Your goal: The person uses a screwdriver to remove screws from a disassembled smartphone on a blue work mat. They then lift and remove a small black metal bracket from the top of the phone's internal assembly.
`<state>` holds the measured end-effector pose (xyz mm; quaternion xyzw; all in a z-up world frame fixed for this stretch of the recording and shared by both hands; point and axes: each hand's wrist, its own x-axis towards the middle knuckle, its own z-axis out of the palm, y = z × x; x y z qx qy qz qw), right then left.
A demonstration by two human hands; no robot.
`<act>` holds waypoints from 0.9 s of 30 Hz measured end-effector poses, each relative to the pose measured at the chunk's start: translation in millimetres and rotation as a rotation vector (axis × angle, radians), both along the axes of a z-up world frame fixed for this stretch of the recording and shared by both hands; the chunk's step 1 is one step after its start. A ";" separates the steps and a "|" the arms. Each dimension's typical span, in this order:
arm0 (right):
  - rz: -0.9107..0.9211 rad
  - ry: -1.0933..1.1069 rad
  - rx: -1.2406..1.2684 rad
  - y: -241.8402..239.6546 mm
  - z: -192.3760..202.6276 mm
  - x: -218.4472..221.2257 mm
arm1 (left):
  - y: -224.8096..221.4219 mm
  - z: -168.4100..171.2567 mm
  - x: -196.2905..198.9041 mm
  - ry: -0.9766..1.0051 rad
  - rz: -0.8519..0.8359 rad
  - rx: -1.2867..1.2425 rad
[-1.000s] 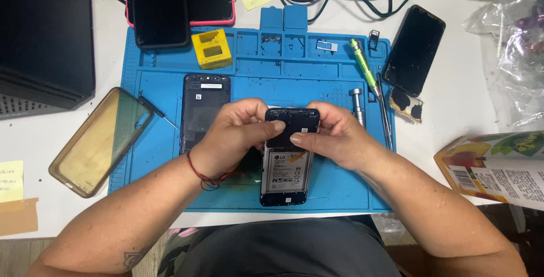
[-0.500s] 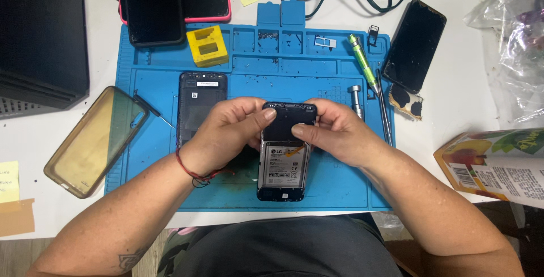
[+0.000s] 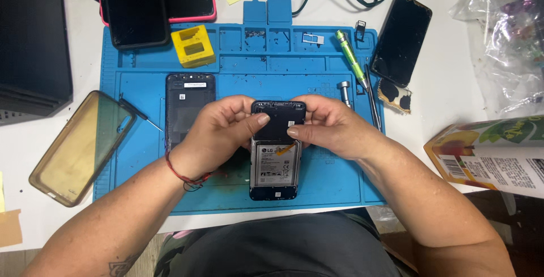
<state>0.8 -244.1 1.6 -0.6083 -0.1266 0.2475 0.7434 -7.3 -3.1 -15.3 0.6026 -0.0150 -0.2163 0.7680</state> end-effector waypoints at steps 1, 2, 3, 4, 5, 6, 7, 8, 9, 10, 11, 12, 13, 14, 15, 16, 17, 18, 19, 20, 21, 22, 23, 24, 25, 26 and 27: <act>0.006 -0.008 0.002 -0.7 0.2 -0.2 | 0.3 -0.6 0.0 -0.035 -0.006 0.019; 0.013 -0.017 0.004 -1.3 0.5 -0.5 | 0.7 -1.2 -0.1 -0.070 -0.013 0.038; 0.013 -0.017 0.003 -1.0 0.8 -0.3 | 0.6 -4.2 -0.4 -0.070 -0.012 0.037; 0.020 -0.010 0.013 -0.6 1.2 -0.1 | 0.5 -7.1 -0.7 -0.052 -0.024 0.020; 0.027 -0.003 0.023 -0.5 1.6 0.0 | 0.3 -9.9 -0.8 -0.036 -0.037 0.003; 0.027 -0.004 0.023 -2.3 -2.3 1.5 | 0.3 -4.8 -1.2 -0.037 -0.037 0.003; 0.038 -0.019 0.006 -4.3 -6.1 2.7 | 0.1 0.2 -2.0 -0.028 -0.059 -0.006; 0.049 -0.034 -0.011 -6.2 -9.9 4.0 | 0.1 5.3 -2.7 -0.020 -0.081 -0.015; 0.049 -0.036 -0.012 -5.6 -8.1 3.3 | -2.2 9.3 -3.8 -0.022 -0.080 -0.015; 0.048 -0.042 -0.028 -4.8 -6.1 2.6 | -4.4 13.3 -4.9 -0.063 -0.055 0.006; 0.048 -0.047 -0.043 -3.8 -4.3 1.5 | -6.4 17.3 -6.6 -0.102 -0.030 0.027; 0.049 -0.048 -0.043 -3.9 -3.8 1.1 | -6.7 14.7 -6.9 -0.102 -0.028 0.028; 0.050 -0.050 -0.039 -3.8 -3.2 0.9 | -6.9 12.3 -6.9 -0.106 -0.012 0.012; 0.050 -0.053 -0.035 -3.8 -2.5 0.8 | -7.2 10.0 -6.9 -0.109 0.004 -0.005; 0.049 -0.055 -0.035 -3.4 -3.5 1.0 | -7.1 6.3 -7.2 -0.111 0.003 -0.004; 0.050 -0.036 -0.019 -3.0 -4.6 1.3 | -7.2 2.5 -7.4 -0.095 0.014 -0.024; 0.049 -0.017 -0.004 -3.1 -5.4 1.8 | -7.6 -1.3 -7.2 -0.078 0.025 -0.044; 0.048 -0.019 -0.004 -3.3 -5.3 1.4 | -9.3 4.8 -7.3 -0.080 0.023 -0.045; 0.013 0.045 -0.036 -3.1 -5.6 0.6 | -10.8 10.5 -8.4 -0.071 0.033 -0.051; -0.022 0.109 -0.067 -2.6 -6.1 0.0 | -12.0 15.9 -9.5 -0.062 0.042 -0.057; -0.020 0.111 -0.068 -1.6 -3.9 -0.8 | -10.6 16.9 -9.5 -0.061 0.044 -0.058; -0.036 0.106 -0.086 -0.5 -1.6 -1.4 | -9.1 18.0 -9.4 -0.041 0.032 -0.053; -0.052 0.097 -0.103 0.5 1.0 -1.0 | -7.8 19.4 -8.1 -0.024 0.018 -0.047; -0.051 0.096 -0.103 0.4 0.1 1.2 | -6.1 16.5 -7.2 -0.025 0.020 -0.048; -0.042 0.088 -0.122 0.3 -1.4 2.4 | -4.4 13.3 -6.9 -0.017 0.006 -0.038; -0.034 0.080 -0.141 0.2 -3.0 3.7 | -2.7 9.9 -6.6 -0.009 -0.008 -0.029; -0.033 0.082 -0.142 -0.7 -5.3 3.6 | -3.1 10.1 -7.1 -0.007 -0.007 -0.029</act>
